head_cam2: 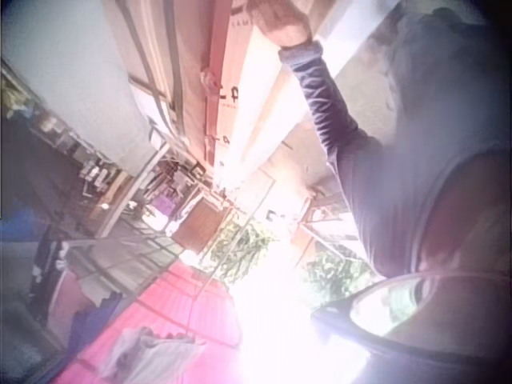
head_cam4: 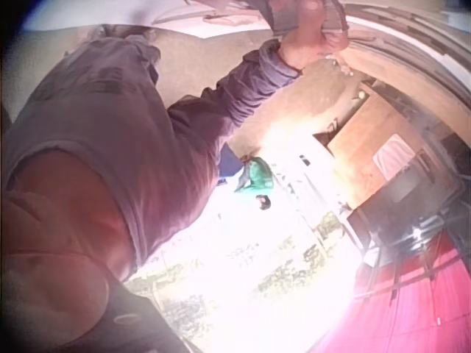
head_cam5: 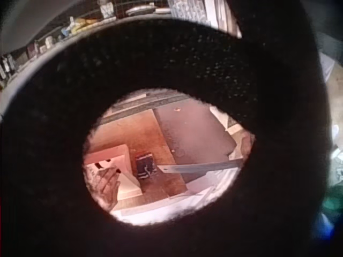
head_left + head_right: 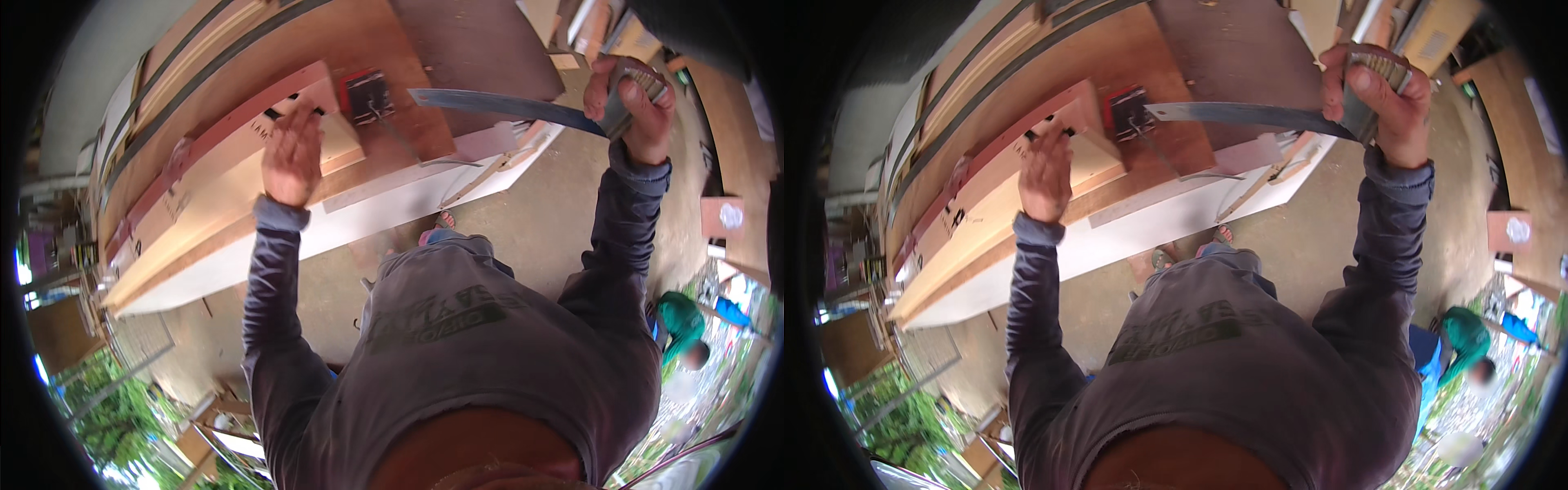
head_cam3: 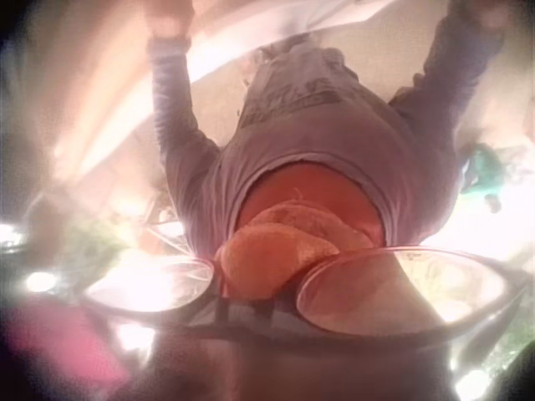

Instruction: The person wipes a wooden plank with a cloth, then uses a metal square to measure and mark the wood. They repeatedly position the square and mark lines along the plank's edge.

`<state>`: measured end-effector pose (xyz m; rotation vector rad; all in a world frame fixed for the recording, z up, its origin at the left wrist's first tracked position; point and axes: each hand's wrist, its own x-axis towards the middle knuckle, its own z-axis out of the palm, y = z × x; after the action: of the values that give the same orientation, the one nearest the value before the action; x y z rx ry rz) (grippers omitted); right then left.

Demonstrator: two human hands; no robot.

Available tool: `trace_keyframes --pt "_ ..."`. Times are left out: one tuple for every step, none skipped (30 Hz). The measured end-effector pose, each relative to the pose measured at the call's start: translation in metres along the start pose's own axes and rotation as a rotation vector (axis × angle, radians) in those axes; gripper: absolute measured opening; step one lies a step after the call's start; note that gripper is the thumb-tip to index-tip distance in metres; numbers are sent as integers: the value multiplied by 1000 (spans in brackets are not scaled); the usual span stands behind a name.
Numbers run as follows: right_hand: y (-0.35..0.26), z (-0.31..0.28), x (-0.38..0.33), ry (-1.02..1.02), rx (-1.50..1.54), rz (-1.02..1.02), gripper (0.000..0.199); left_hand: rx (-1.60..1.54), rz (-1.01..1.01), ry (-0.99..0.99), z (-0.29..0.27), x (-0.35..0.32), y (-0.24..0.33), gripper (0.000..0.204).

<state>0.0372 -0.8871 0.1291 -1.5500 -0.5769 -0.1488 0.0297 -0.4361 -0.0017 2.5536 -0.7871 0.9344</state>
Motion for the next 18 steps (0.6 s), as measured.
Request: trace_keyframes --pt "1 -7 0 -13 28 -16 41 -691 -482 90 21 -19 22 37" --pt "-1 -13 -3 3 24 -37 37 -150 -99 -52 22 -4 37 40" --pt "-3 -15 -4 9 31 -65 33 -204 -131 -38 40 -4 51 45" --pt "-6 -18 -7 17 34 -92 30 -168 -57 -25 59 -5 64 46" --pt "-8 -19 -12 67 33 -81 29 -118 -15 -186 72 -2 76 48" --pt "-11 -20 -19 109 32 -74 29 -107 32 -253 96 -11 81 51" --pt "-14 -21 -26 155 27 -67 30 -83 -27 -363 113 -17 88 51" --pt "-19 -24 -35 202 18 -61 30 -58 -83 -470 130 -23 95 50" --pt "-23 -30 -44 215 3 -74 32 -19 -47 -478 149 -35 92 46" --pt "-26 -36 -53 228 -7 -91 33 27 -11 -486 168 -52 79 43" --pt "-28 -41 -65 248 -21 -102 35 66 30 -496 178 -59 69 39" --pt "-32 -47 -79 310 -52 -107 36 -62 -7 -551 180 -56 62 29" --pt "-37 -54 -95 372 -84 -109 37 -135 -46 -697 179 -44 60 28" --pt "-39 -61 -109 421 -105 -114 38 -196 -100 -842 173 -29 60 26" --pt "-41 -69 -125 462 -97 -129 39 -192 -26 -752 176 -18 63 28" --pt "-47 -68 -137 521 -55 -137 40 -180 35 -658 180 -6 66 29" --pt "-50 -71 -150 596 -46 -136 42 -165 88 -562 184 8 68 31" --pt "-52 -77 -164 664 -31 -135 44 -207 111 -511 181 33 81 33"
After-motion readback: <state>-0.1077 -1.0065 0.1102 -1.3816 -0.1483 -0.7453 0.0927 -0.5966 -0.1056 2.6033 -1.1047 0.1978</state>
